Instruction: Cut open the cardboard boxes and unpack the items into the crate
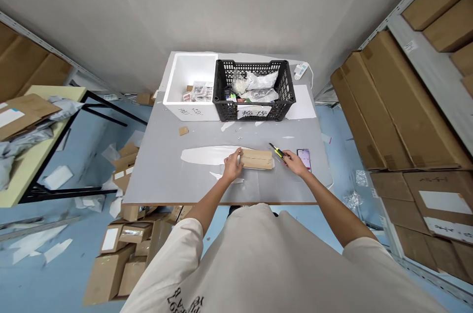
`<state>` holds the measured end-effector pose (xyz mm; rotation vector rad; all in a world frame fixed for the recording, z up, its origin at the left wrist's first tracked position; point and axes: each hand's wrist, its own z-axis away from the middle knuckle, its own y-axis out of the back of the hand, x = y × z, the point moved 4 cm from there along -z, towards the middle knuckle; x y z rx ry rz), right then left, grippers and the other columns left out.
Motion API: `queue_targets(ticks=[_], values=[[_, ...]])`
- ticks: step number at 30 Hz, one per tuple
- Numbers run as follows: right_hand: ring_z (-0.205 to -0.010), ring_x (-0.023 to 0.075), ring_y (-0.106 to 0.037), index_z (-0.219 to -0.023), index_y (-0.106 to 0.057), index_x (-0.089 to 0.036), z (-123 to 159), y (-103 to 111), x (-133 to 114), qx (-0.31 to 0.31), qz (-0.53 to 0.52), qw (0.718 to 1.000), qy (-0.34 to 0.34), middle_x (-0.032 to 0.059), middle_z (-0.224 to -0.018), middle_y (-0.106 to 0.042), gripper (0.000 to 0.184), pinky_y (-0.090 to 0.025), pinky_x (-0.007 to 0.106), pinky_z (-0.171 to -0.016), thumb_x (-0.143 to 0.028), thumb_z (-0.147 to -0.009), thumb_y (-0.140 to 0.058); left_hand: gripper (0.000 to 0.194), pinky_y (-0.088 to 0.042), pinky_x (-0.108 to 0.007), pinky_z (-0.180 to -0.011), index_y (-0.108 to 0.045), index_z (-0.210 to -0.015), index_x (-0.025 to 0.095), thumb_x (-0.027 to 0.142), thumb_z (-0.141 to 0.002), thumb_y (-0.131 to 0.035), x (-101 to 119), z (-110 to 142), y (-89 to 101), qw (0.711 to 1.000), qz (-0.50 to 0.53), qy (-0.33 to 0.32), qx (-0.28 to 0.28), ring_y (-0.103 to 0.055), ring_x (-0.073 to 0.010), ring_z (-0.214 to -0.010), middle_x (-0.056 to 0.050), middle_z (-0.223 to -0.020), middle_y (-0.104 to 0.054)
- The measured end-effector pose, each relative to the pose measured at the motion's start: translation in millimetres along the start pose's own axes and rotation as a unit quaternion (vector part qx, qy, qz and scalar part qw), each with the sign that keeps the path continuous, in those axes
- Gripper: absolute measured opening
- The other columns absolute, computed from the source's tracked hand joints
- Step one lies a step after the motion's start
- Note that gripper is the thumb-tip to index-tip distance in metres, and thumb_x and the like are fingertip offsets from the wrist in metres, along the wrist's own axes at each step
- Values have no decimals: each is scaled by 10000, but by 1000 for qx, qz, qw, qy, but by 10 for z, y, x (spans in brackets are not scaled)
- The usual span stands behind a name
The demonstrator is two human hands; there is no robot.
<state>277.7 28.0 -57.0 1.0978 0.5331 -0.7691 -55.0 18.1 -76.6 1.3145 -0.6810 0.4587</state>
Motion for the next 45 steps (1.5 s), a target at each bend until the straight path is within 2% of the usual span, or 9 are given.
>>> queue_targets(ticks=[2,4,7,12,17,22,29,36,45], values=[[-905,195,-698,-1265,-683,-239,35,-32,-303,-53,29,995,76,34,-1076,-755,414,-538,313,-850,-281,-899,-494,818,-322,-493,-1121,-239,-1596,267,192,-856,-581,-28,-21,7,1000,19,9,-4,-492,-302,-1341,-92,-1406,-608],[-1084,215,-679,-1245,-716,-233,64,-120,-584,-84,72,984,140,46,-1232,-730,404,-504,327,-987,-274,-903,-505,831,-313,-496,-1130,-234,-1594,276,188,-848,-589,-49,-28,12,999,33,11,-4,-488,-298,-1348,-81,-1408,-608],[-1195,237,-648,-1236,-742,-242,71,-341,-903,-128,152,963,181,43,-1312,-705,398,-463,341,-1074,-260,-901,-529,836,-311,-500,-1133,-234,-1594,287,188,-845,-592,-71,-24,19,999,46,9,-3,-488,-295,-1350,-73,-1408,-608],[-1205,244,-644,-1281,-730,-243,22,-626,-1247,-147,253,937,189,40,-1320,-704,419,-461,325,-1067,-250,-912,-530,824,-336,-486,-1119,-244,-1597,282,196,-852,-584,-87,-6,41,999,46,8,-7,-497,-293,-1343,-72,-1419,-603],[-1141,238,-664,-1266,-742,-270,3,-696,-1411,-161,293,927,170,21,-1249,-739,411,-479,271,-986,-252,-900,-557,819,-351,-462,-1108,-255,-1594,286,201,-850,-587,-118,13,72,999,34,10,-7,-495,-284,-1353,-68,-1423,-600],[-1130,232,-658,-1286,-732,-275,7,-676,-1436,-155,314,924,156,23,-1241,-741,424,-478,258,-952,-264,-901,-554,792,-338,-457,-1108,-280,-1579,277,188,-850,-576,-138,19,65,999,43,-2,-4,-486,-271,-1361,-70,-1427,-600],[-1093,223,-656,-1294,-724,-260,-6,-578,-1325,-170,359,908,133,60,-1253,-726,427,-465,247,-875,-280,-918,-523,723,-332,-464,-1093,-335,-1559,260,206,-872,-555,-97,30,65,1000,11,-16,-18,-456,-287,-1373,-93,-1460,-570],[-1066,227,-656,-1295,-719,-271,24,-339,-1080,-161,368,908,119,62,-1230,-723,441,-445,244,-798,-285,-909,-506,567,-296,-488,-1098,-493,-1453,298,170,-900,-490,-5,52,72,996,-75,-44,-36,-404,-281,-1386,-81,-1508,-505],[-991,226,-658,-1217,-760,-280,100,63,-699,-147,381,908,94,72,-1159,-742,394,-423,250,-746,-309,-898,-530,658,-249,-525,-1126,-490,-1439,326,60,-838,-463,144,83,29,990,-130,-44,-33,-346,-280,-1411,-87,-1469,-504]])
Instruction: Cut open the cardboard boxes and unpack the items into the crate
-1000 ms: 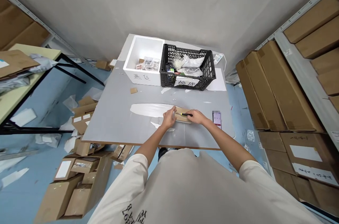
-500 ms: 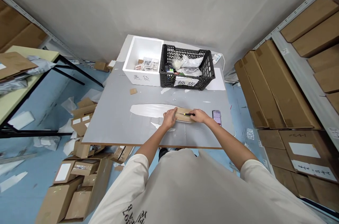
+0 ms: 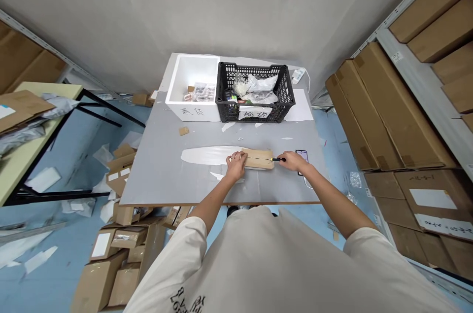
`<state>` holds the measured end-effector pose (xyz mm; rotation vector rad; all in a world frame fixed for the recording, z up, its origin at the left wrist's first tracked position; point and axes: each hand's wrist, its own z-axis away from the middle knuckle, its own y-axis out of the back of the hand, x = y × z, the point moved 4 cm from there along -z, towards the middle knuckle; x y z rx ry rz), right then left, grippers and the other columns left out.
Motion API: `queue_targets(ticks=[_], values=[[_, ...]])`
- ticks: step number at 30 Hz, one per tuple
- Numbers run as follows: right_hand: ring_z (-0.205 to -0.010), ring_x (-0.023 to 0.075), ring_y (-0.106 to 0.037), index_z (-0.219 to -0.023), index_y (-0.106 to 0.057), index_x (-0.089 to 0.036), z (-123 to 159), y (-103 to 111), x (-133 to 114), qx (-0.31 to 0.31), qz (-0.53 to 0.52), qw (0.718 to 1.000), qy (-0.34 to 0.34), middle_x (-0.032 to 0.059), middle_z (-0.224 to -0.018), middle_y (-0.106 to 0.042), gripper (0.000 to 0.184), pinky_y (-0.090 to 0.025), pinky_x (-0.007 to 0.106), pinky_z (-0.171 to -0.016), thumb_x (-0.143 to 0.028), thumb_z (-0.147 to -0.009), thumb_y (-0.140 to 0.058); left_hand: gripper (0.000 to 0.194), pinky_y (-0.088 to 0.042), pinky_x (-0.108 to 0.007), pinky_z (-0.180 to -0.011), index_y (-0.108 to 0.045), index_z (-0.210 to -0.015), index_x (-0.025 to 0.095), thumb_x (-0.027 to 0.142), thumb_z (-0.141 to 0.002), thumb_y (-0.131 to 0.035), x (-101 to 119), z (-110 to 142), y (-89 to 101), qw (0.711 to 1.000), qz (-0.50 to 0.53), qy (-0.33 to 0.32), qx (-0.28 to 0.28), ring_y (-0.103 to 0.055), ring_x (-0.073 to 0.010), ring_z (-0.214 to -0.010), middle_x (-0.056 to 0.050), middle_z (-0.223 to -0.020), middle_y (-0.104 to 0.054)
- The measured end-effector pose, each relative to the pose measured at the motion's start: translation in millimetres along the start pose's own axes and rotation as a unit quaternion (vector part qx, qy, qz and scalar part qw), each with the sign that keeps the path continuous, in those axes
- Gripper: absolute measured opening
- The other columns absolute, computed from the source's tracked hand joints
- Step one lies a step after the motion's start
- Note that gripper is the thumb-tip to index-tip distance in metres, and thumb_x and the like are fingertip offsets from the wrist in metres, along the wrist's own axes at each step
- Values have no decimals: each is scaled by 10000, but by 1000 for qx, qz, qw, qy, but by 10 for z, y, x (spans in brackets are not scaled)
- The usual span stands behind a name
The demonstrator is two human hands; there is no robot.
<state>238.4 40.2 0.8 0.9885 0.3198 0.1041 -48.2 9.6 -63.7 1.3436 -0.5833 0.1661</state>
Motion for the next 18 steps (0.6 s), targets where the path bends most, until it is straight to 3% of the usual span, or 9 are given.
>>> queue_targets(ticks=[5,11,15,18], values=[[-897,214,-660,-1179,-779,-272,166,-3,304,20,-64,998,-1,66,-1113,-756,381,-419,251,-710,-309,-864,-570,685,-234,-556,-1142,-467,-1454,341,55,-832,-458,52,-3,12,1000,-10,5,-11,-330,-293,-1428,-88,-1469,-501],[-737,175,-641,-1070,-805,-240,347,-96,697,56,-180,980,-56,36,-832,-758,303,-420,230,-643,-300,-862,-593,628,-229,-569,-1166,-500,-1411,298,68,-826,-497,172,-47,47,999,-41,13,-17,-294,-316,-1466,-122,-1459,-489],[-603,147,-625,-1088,-757,-192,372,-397,806,73,-340,930,-122,15,-728,-710,330,-452,218,-555,-350,-922,-519,482,-232,-539,-1203,-516,-1362,263,190,-888,-562,431,-153,20,996,-49,-68,-21,-238,-315,-1514,-128,-1528,-406],[-603,132,-641,-1084,-723,-185,350,-647,733,82,-436,888,-122,16,-815,-712,314,-472,208,-509,-401,-920,-564,506,-233,-521,-1225,-502,-1353,248,286,-874,-661,639,-259,-96,988,-50,-134,-62,-241,-321,-1519,-125,-1566,-361]])
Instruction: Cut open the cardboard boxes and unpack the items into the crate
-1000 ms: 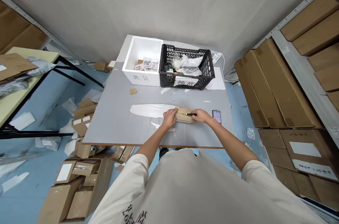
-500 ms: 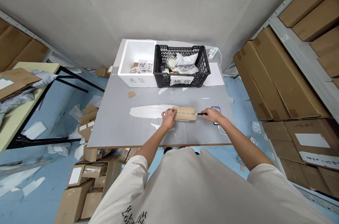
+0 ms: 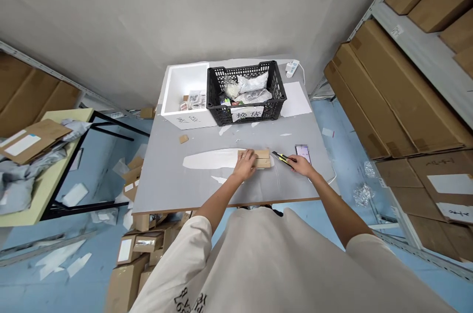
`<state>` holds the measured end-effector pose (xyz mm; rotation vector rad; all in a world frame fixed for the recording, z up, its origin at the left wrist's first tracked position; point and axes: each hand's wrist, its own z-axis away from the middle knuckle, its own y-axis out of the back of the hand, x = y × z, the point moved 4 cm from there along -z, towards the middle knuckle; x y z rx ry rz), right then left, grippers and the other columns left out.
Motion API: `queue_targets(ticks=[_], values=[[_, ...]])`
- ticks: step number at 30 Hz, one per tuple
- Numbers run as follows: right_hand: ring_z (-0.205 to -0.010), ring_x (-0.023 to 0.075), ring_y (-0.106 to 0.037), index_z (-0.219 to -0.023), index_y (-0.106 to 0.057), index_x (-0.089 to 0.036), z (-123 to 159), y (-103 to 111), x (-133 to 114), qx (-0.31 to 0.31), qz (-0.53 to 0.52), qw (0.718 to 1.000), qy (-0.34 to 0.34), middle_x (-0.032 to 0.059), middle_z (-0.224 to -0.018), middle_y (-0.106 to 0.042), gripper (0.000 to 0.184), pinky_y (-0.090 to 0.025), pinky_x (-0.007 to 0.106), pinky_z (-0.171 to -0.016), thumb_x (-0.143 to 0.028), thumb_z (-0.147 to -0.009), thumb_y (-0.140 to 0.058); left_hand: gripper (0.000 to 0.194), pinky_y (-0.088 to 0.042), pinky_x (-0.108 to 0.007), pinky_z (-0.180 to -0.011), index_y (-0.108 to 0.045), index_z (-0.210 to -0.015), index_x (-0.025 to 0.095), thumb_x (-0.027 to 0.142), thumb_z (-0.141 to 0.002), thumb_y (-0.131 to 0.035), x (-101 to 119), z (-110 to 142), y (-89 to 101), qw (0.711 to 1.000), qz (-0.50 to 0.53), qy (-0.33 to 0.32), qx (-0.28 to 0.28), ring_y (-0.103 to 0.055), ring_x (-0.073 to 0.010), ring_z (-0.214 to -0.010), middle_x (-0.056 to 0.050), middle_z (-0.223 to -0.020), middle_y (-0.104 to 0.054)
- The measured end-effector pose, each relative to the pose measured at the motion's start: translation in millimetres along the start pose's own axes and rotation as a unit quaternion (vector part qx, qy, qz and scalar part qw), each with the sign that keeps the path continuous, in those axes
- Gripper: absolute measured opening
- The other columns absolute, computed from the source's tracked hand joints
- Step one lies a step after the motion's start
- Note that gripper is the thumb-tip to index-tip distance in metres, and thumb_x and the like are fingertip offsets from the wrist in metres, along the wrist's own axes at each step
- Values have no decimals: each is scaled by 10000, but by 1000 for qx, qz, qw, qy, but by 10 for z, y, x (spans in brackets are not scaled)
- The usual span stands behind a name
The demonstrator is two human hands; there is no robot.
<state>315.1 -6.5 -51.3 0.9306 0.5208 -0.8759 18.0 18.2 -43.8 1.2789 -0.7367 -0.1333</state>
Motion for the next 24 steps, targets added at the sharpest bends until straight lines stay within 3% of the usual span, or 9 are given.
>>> queue_targets(ticks=[3,8,15,24], values=[[-585,113,-637,-1054,-702,-186,7,-168,100,-9,-64,998,-7,8,-831,-702,285,-474,194,-478,-411,-918,-591,539,-227,-533,-1232,-502,-1321,244,293,-834,-725,69,-129,-117,999,-20,3,-32,-251,-329,-1518,-123,-1574,-356],[-573,111,-643,-1024,-689,-185,-23,-243,207,-20,-117,993,-12,2,-811,-692,255,-473,186,-450,-403,-912,-616,497,-246,-536,-1224,-484,-1308,278,193,-854,-667,47,-175,-229,997,-45,29,-47,-257,-302,-1520,-89,-1590,-355],[-560,110,-646,-1001,-696,-192,-68,-218,215,-26,-119,992,-10,-3,-782,-684,239,-461,182,-430,-399,-918,-610,505,-249,-532,-1224,-478,-1308,262,173,-846,-663,45,-173,-221,998,-38,34,-48,-262,-308,-1515,-102,-1591,-355],[-587,109,-661,-1004,-694,-191,-36,-217,129,-35,-103,994,-27,6,-817,-711,242,-480,170,-448,-400,-926,-599,686,-208,-533,-1224,-364,-1453,254,178,-836,-655,53,-150,-195,998,-29,41,-32,-281,-317,-1504,-138,-1587,-351]])
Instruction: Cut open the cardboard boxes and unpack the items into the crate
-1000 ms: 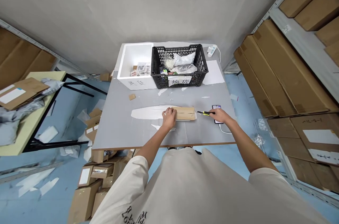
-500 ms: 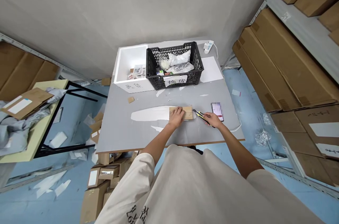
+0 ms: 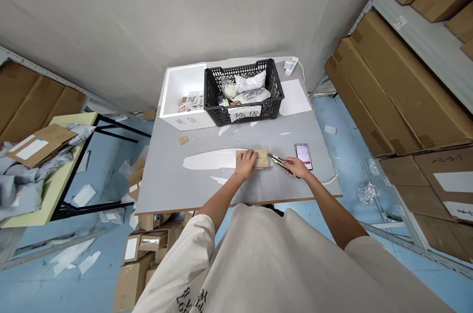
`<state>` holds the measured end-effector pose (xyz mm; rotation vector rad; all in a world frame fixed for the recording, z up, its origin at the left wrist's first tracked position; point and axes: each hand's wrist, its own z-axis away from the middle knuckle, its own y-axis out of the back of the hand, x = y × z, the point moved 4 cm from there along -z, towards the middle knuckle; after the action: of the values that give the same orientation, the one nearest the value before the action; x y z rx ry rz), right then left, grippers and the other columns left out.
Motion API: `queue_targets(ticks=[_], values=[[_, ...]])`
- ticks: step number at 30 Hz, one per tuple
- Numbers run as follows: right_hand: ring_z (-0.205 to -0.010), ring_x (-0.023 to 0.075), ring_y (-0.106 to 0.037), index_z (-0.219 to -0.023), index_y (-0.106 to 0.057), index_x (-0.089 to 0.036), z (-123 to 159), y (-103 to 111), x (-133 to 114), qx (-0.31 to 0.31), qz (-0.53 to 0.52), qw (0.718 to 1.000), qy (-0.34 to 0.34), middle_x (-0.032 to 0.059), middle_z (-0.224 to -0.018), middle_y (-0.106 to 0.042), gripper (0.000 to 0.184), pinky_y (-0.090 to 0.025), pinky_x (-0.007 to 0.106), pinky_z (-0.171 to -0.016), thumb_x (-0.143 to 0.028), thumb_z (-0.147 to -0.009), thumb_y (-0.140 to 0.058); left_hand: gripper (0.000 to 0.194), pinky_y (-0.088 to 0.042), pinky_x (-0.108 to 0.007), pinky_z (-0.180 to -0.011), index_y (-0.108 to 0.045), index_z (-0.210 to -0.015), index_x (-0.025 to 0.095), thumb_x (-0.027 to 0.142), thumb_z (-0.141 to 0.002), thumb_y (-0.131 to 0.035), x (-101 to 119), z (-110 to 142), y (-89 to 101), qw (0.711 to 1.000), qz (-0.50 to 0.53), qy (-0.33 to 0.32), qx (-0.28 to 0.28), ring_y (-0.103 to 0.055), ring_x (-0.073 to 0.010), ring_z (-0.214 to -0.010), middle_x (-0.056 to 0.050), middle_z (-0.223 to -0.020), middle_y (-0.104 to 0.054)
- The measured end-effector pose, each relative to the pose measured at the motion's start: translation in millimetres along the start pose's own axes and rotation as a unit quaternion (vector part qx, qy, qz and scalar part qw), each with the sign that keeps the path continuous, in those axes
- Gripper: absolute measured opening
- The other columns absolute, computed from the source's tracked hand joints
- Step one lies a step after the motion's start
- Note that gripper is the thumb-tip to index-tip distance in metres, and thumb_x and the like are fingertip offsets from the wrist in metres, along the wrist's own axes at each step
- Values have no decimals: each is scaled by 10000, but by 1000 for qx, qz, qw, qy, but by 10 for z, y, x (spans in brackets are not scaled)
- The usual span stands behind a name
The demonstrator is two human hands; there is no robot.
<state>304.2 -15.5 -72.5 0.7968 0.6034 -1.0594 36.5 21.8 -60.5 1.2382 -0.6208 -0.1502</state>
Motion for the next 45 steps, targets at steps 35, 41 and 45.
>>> queue_targets(ticks=[35,41,45], values=[[-576,117,-660,-966,-693,-192,-68,-62,62,25,-52,998,-1,22,-823,-722,220,-472,181,-416,-400,-902,-657,705,-232,-518,-1198,-346,-1446,271,135,-822,-644,-67,7,-24,1000,4,5,-6,-269,-301,-1499,-130,-1583,-337],[-563,127,-661,-960,-687,-201,-67,-83,119,22,-59,998,-2,26,-798,-722,221,-472,193,-416,-412,-898,-664,685,-243,-516,-1196,-359,-1435,255,143,-822,-643,-56,10,-19,1000,-7,3,-1,-276,-304,-1491,-129,-1577,-346],[-562,131,-659,-954,-689,-201,-50,-82,132,22,-63,998,4,30,-809,-723,228,-476,204,-416,-419,-895,-660,676,-258,-517,-1185,-363,-1430,248,142,-820,-636,-42,9,2,1000,-13,2,-1,-284,-306,-1485,-134,-1568,-353]])
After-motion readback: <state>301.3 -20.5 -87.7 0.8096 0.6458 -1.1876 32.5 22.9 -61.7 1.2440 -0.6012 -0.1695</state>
